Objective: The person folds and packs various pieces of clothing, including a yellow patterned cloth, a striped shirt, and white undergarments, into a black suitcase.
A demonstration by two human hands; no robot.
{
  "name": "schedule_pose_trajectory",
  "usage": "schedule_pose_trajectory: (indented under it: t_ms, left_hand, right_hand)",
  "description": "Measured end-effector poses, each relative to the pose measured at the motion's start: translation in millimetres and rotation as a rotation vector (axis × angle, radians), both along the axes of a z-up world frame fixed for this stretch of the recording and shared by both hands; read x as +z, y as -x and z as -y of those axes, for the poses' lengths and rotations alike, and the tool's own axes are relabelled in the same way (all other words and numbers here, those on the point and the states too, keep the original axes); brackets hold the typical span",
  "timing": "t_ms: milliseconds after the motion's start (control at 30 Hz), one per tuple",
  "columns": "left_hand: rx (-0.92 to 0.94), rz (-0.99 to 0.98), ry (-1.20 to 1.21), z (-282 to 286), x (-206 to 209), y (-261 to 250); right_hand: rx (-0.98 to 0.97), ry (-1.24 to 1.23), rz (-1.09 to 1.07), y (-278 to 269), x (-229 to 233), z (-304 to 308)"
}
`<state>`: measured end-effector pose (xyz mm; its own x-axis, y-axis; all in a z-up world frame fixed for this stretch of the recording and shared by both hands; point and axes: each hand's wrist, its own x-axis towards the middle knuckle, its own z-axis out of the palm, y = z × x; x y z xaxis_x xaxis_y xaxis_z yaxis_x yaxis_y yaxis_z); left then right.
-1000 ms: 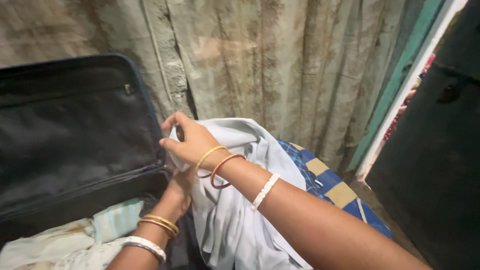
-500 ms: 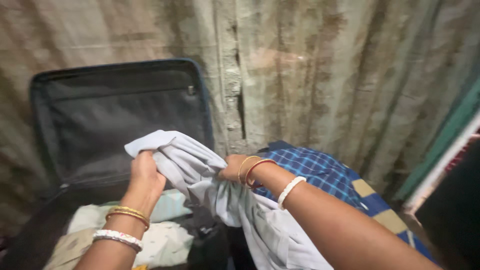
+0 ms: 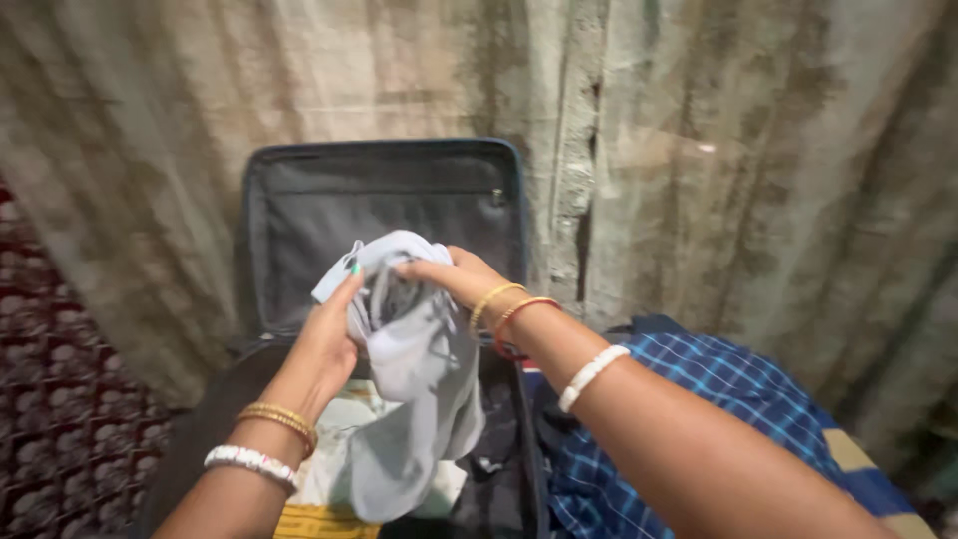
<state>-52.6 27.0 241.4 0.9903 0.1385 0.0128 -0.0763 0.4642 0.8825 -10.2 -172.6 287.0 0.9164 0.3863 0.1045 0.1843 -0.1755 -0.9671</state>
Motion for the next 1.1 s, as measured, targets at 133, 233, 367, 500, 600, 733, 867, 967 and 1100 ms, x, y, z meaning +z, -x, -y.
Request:
schedule_pose_trajectory:
  t_ms: [133,233,367,500,600,733,867,967,1100]
  left_hand:
    - [0.043,0.166,-0.049,-35,0,-11]
    - [0.006,0.196,-0.089,-35,6,-7]
    - [-0.019,0.116,-0.060,-29,19,9]
    - [-0.104,0.134,0.089,-25,36,19]
    - [-0.137,0.211,0.172,-33,47,19]
    - [-0.054,0.205,0.063,-51,49,20]
    - [0.050,-0.027,-0.394,-60,35,36]
    - [0.003,-0.346,-0.947,-55,25,47]
    - [0.148,-0.249,-1.432,-38,15,42]
  right_hand:
    - [-0.047,0.073,-0.115,7,-8,-1]
    - [0.054,0.069,-0.140,-11,-25,0]
    - [0.120,0.134,0.171,-27,-46,-15]
    - [0.106,0.255,0.165,-8,-55,-22]
    - [0.130,0.429,0.193,1,-78,-20]
    - [-0.041,0.687,0.241,-33,-121,-25]
    - [-0.142,0.456,0.434,-76,-133,-14]
    - [-0.050,0.176,0.294,-74,-112,-10]
    - [-0.051,-0.108,-0.044,-52,-77,-25]
